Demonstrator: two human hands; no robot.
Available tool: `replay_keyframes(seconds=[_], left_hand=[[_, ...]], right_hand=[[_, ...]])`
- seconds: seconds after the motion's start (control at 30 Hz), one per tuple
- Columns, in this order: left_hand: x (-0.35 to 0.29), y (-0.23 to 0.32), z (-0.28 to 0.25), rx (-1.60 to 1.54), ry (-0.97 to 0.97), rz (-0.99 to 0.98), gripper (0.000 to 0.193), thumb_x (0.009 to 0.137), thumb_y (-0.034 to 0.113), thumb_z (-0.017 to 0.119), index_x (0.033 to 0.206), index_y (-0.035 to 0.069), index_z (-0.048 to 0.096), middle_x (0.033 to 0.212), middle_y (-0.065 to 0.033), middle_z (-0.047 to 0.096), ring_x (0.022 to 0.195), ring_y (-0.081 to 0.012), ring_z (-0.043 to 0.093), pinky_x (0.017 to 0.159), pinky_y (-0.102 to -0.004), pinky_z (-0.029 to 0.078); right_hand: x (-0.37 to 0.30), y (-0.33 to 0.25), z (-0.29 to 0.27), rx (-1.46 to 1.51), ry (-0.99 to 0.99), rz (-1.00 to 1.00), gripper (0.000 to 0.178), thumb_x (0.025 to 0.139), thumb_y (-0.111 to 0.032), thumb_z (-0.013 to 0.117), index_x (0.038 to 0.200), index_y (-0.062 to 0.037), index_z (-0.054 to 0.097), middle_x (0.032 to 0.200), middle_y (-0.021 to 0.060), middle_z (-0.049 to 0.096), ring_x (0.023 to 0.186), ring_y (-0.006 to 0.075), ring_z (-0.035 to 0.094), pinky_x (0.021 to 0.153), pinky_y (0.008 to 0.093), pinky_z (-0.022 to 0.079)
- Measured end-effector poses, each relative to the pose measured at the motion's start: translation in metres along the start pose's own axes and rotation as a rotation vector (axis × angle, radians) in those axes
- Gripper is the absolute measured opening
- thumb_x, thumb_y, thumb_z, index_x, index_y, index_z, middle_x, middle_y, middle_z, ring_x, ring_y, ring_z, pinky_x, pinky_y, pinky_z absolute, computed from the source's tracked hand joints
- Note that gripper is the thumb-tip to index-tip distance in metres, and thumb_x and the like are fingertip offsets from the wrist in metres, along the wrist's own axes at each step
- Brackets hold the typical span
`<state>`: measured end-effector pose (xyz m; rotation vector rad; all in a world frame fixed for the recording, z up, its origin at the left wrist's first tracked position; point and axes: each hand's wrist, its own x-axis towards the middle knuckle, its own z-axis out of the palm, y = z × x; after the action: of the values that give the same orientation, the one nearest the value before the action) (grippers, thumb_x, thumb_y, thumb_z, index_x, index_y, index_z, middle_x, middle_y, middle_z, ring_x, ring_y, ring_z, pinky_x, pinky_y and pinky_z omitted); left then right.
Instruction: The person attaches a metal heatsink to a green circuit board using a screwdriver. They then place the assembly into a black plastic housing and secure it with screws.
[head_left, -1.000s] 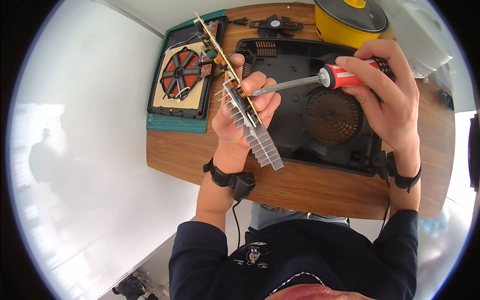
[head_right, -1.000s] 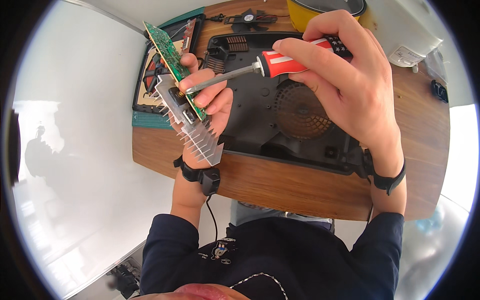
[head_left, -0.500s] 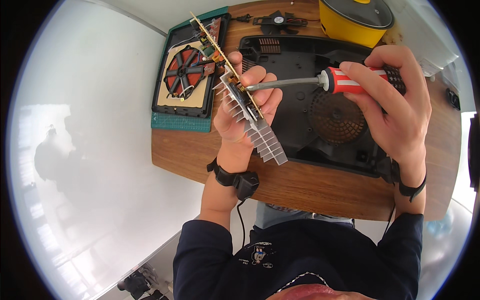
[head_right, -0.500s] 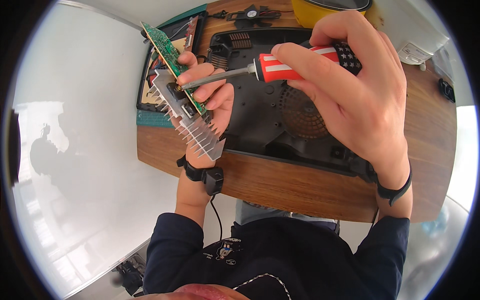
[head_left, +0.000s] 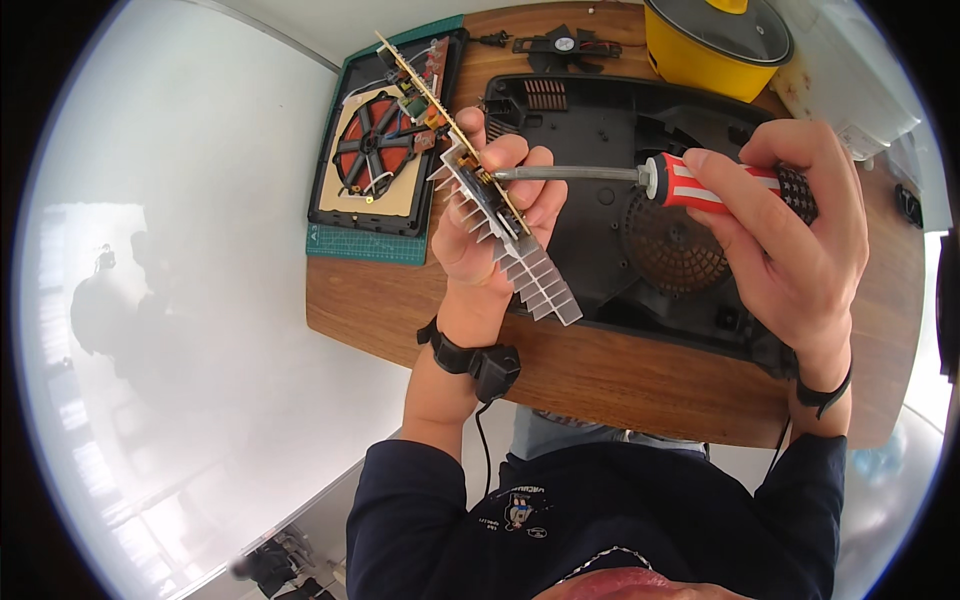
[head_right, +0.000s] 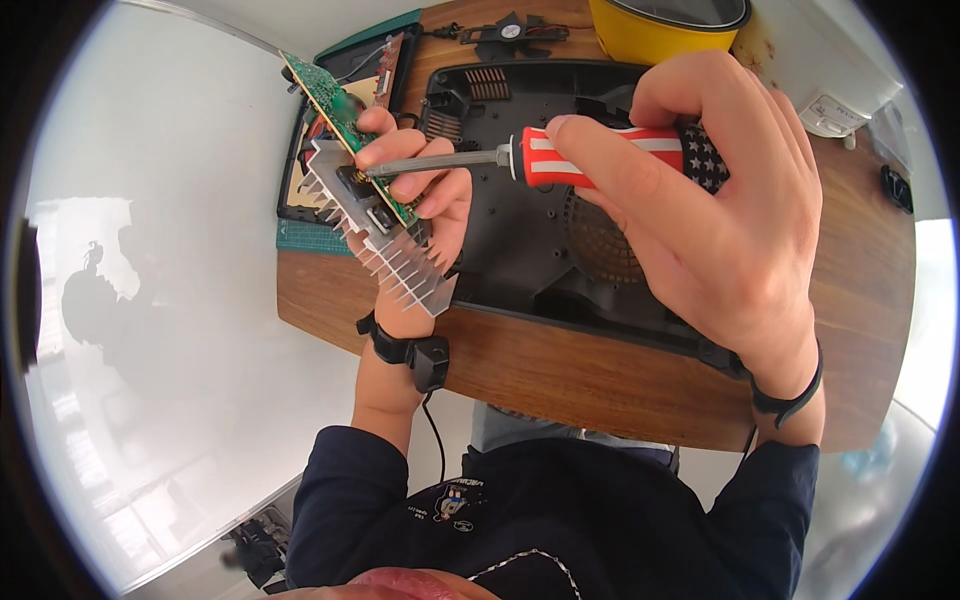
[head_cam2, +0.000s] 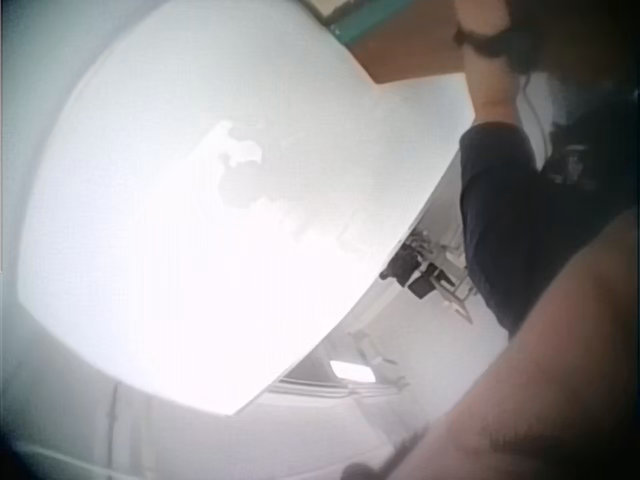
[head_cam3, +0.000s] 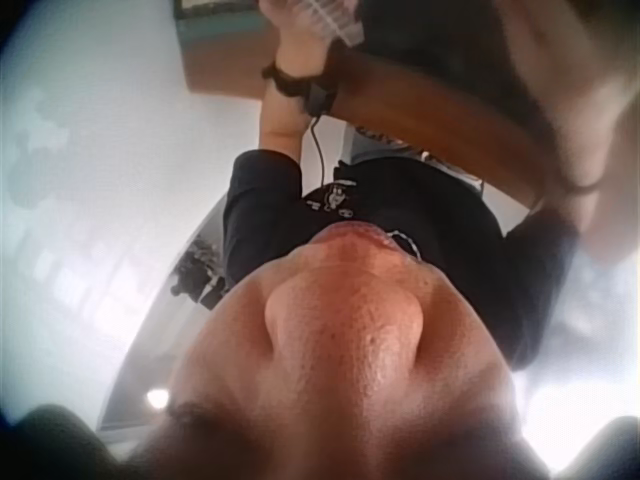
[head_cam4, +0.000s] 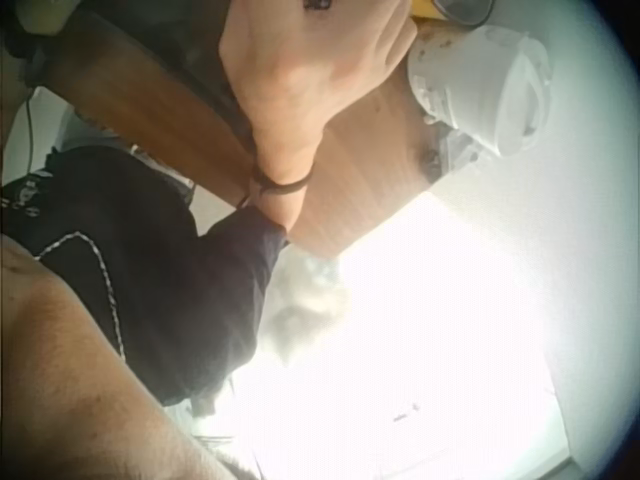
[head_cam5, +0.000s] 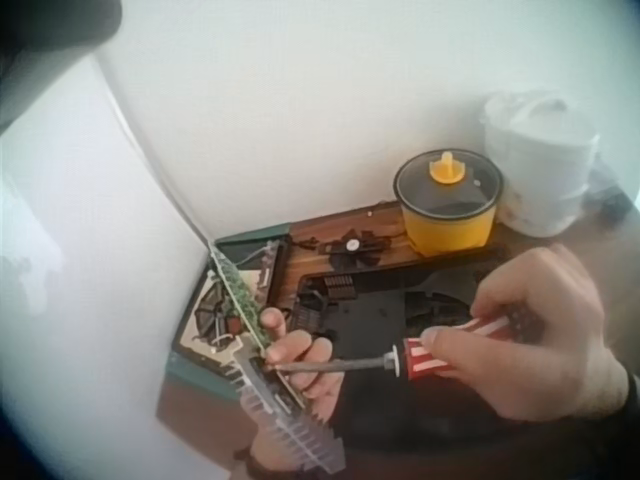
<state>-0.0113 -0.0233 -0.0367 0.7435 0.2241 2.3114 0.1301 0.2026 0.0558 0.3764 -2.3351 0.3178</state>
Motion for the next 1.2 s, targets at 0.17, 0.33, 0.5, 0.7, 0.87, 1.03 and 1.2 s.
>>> replay_keyframes(seconds=[0.17, 0.33, 0.5, 0.7, 0.87, 1.03, 1.2], left_hand=[[0.001, 0.0, -0.002, -0.006, -0.015, -0.002, 0.067, 0.084, 0.018, 0.085, 0.139, 0.023, 0.049, 0.115, 0.0043, 0.068, 0.093, -0.0149, 0.059, 0.078, -0.0293, 0.049], [0.0, 0.001, -0.001, -0.016, -0.009, 0.005, 0.065, 0.086, 0.016, 0.084, 0.139, 0.022, 0.049, 0.117, 0.0039, 0.068, 0.094, -0.0162, 0.06, 0.079, -0.0304, 0.05], [0.001, 0.0, 0.0, 0.003, -0.026, 0.024, 0.065, 0.085, 0.015, 0.085, 0.139, 0.022, 0.049, 0.118, 0.0031, 0.069, 0.095, -0.0168, 0.06, 0.079, -0.0315, 0.051], [0.001, 0.001, 0.001, -0.032, -0.016, -0.018, 0.067, 0.083, 0.014, 0.086, 0.139, 0.02, 0.049, 0.117, 0.0021, 0.069, 0.095, -0.0183, 0.061, 0.078, -0.0317, 0.052], [0.002, 0.0, -0.003, -0.052, -0.057, -0.037, 0.072, 0.081, 0.014, 0.087, 0.141, 0.019, 0.048, 0.114, -0.0004, 0.067, 0.096, -0.0195, 0.061, 0.078, -0.0311, 0.052], [0.001, -0.001, -0.002, -0.047, -0.074, -0.054, 0.074, 0.083, 0.016, 0.085, 0.145, 0.017, 0.045, 0.115, -0.0033, 0.063, 0.096, -0.0209, 0.061, 0.078, -0.0299, 0.051], [0.002, -0.003, -0.004, -0.031, -0.07, -0.073, 0.072, 0.085, 0.016, 0.082, 0.146, 0.014, 0.043, 0.114, -0.0064, 0.061, 0.097, -0.0224, 0.062, 0.077, -0.0305, 0.051]], right_hand=[[0.0, -0.002, 0.0, 0.008, 0.003, -0.001, 0.049, 0.057, -0.003, 0.086, 0.105, -0.0087, 0.078, 0.093, 0.0082, 0.058, 0.078, 0.0215, 0.057, 0.063, 0.031, 0.047], [0.0, 0.0, 0.003, 0.149, -0.02, 0.021, 0.052, 0.055, -0.001, 0.085, 0.106, -0.0065, 0.077, 0.091, 0.008, 0.056, 0.075, 0.0216, 0.056, 0.061, 0.0312, 0.045], [-0.001, 0.002, 0.004, 0.239, -0.055, 0.049, 0.051, 0.057, -0.001, 0.083, 0.108, -0.0048, 0.077, 0.09, 0.0083, 0.055, 0.074, 0.0209, 0.055, 0.06, 0.0305, 0.044], [-0.002, 0.01, 0.009, 0.368, -0.099, 0.094, 0.05, 0.059, -0.003, 0.083, 0.109, -0.0038, 0.076, 0.09, 0.0073, 0.055, 0.075, 0.0201, 0.054, 0.062, 0.0303, 0.044], [-0.003, 0.016, 0.011, 0.377, -0.107, 0.097, 0.05, 0.06, -0.003, 0.083, 0.109, -0.0048, 0.076, 0.093, 0.0072, 0.055, 0.078, 0.0206, 0.055, 0.065, 0.031, 0.045], [-0.005, 0.024, 0.017, 0.335, -0.071, 0.088, 0.045, 0.064, -0.006, 0.083, 0.109, -0.0059, 0.077, 0.098, 0.0084, 0.057, 0.086, 0.0231, 0.06, 0.072, 0.0328, 0.05], [-0.006, 0.032, 0.019, 0.262, -0.021, 0.045, 0.041, 0.068, -0.007, 0.083, 0.11, -0.0066, 0.077, 0.103, 0.0103, 0.06, 0.093, 0.0258, 0.064, 0.078, 0.0345, 0.054]])
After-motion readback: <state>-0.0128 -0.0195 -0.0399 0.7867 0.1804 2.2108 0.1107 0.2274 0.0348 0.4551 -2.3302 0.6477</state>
